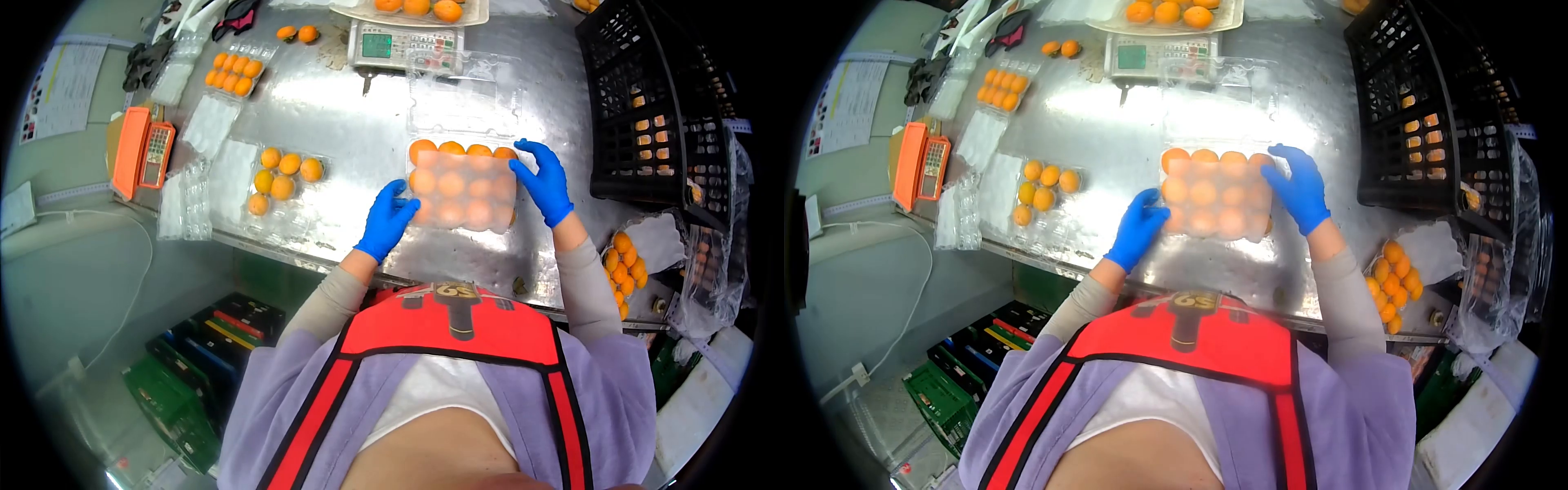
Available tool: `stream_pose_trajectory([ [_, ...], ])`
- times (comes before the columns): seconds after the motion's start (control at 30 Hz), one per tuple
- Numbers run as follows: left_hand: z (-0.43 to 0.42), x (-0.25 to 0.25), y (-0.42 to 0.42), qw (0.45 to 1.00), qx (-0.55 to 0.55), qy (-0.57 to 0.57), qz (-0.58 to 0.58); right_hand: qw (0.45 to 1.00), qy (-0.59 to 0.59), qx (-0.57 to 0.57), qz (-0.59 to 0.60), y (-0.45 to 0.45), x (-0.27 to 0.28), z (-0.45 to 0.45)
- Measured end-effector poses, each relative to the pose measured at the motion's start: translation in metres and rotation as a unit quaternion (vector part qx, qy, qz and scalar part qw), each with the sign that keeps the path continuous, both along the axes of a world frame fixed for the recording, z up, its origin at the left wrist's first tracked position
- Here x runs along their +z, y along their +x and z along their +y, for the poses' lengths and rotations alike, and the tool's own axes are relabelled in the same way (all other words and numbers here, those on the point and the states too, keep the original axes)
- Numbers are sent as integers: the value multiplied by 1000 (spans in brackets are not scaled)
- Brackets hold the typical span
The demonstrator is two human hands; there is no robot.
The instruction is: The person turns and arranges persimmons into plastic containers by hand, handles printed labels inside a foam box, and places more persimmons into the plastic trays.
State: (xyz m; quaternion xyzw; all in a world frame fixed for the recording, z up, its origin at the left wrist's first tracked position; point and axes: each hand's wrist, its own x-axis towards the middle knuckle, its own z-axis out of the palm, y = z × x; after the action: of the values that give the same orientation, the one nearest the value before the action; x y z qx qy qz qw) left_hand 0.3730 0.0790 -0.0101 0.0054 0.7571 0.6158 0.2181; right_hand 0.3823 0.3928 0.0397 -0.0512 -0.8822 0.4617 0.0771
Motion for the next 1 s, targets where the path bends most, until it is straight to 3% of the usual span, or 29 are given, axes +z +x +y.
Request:
stream_pose_trajectory([
  [0.03,2,1,1,1000,2,1,0,997,72,-13,-9,-2,-7,1],
  [0.17,2,4,2,999,-24,-44,2,985,173,-23,-16,6,-27,0],
  [0.3,2,7,-1,999,2,-29,-16,982,185,-27,35,0,-40,16],
  [0.33,3,10,-4,999,1,-30,-17,993,112,-23,7,-4,-27,16],
  [0.37,5,14,-10,997,7,-64,42,999,39,-19,-21,-7,-16,17],
  [0.4,7,19,-16,990,13,-97,101,999,39,-20,-21,-8,-8,20],
  [0.47,12,27,-30,989,4,-115,96,993,98,17,-59,-10,0,23],
  [0.53,21,24,-43,951,-33,-194,236,988,119,7,-95,-6,-8,22],
  [0.6,29,22,-55,941,-50,-196,270,982,166,58,-75,-4,-14,22],
  [0.77,31,10,-77,924,-78,-199,318,992,109,61,-21,-3,-28,32],
  [0.83,33,16,-85,906,-100,-203,357,992,-71,11,-106,-7,-29,34],
  [0.87,35,19,-90,906,-103,-202,357,992,-72,8,-107,-9,-26,35],
  [0.93,43,25,-105,952,-93,-101,274,987,-112,-3,-114,-22,-3,25],
  [1.0,58,34,-120,959,-74,-48,270,988,-137,8,-77,-35,2,16],
])
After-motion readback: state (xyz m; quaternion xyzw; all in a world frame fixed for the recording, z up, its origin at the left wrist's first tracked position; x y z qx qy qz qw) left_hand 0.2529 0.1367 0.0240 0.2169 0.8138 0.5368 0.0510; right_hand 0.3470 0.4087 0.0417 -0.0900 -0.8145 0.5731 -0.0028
